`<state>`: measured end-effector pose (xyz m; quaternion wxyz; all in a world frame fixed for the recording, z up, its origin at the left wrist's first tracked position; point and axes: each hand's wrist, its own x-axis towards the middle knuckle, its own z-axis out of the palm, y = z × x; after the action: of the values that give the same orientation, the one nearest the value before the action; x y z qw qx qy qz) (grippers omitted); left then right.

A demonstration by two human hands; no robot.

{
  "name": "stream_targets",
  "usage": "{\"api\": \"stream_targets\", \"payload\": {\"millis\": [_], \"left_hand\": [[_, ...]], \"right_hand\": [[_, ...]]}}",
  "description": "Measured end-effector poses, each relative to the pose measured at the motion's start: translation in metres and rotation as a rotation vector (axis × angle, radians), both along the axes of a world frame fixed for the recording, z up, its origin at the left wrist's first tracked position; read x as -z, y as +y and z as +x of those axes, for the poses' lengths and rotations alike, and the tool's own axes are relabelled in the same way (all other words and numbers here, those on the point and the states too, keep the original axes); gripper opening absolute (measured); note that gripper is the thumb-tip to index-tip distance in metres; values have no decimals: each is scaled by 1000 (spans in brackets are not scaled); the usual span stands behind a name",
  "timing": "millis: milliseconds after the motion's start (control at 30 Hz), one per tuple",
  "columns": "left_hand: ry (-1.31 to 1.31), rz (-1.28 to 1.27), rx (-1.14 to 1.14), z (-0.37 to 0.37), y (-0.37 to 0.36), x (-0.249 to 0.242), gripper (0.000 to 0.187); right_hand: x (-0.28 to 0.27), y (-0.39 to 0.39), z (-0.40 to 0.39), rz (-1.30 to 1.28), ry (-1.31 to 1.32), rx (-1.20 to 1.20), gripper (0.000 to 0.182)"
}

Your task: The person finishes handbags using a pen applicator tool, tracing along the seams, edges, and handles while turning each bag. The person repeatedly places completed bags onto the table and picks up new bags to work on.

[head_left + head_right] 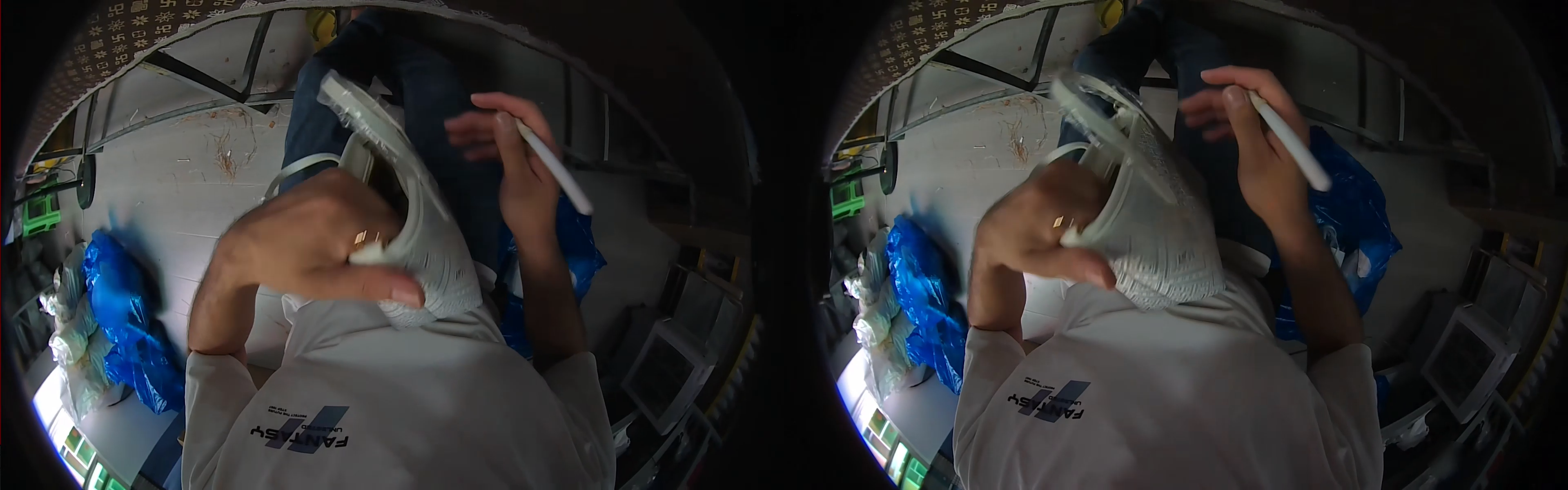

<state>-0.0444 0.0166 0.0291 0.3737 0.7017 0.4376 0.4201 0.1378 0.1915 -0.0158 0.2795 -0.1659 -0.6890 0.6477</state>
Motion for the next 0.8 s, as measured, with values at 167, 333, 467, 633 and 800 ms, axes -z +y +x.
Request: {"api": "stream_targets", "payload": {"millis": [167,333,467,633,800], "left_hand": [[-38,129,188,3,-14,-12,43],[32,-62,10,-29,-35,14,25],[66,-473,-169,-16,-50,26,34],[105,-396,-309,1,-57,38,37],[-82,-522,-409,4,-59,36,29]], "right_hand": [[34,7,-1,-196,-344,-149,47],[17,-1,3,-292,-370,-80,53],[20,-1,4,71,-289,-61,52],[30,-4,5,87,-310,-57,53],[39,-13,5,66,-269,-35,52]]}}
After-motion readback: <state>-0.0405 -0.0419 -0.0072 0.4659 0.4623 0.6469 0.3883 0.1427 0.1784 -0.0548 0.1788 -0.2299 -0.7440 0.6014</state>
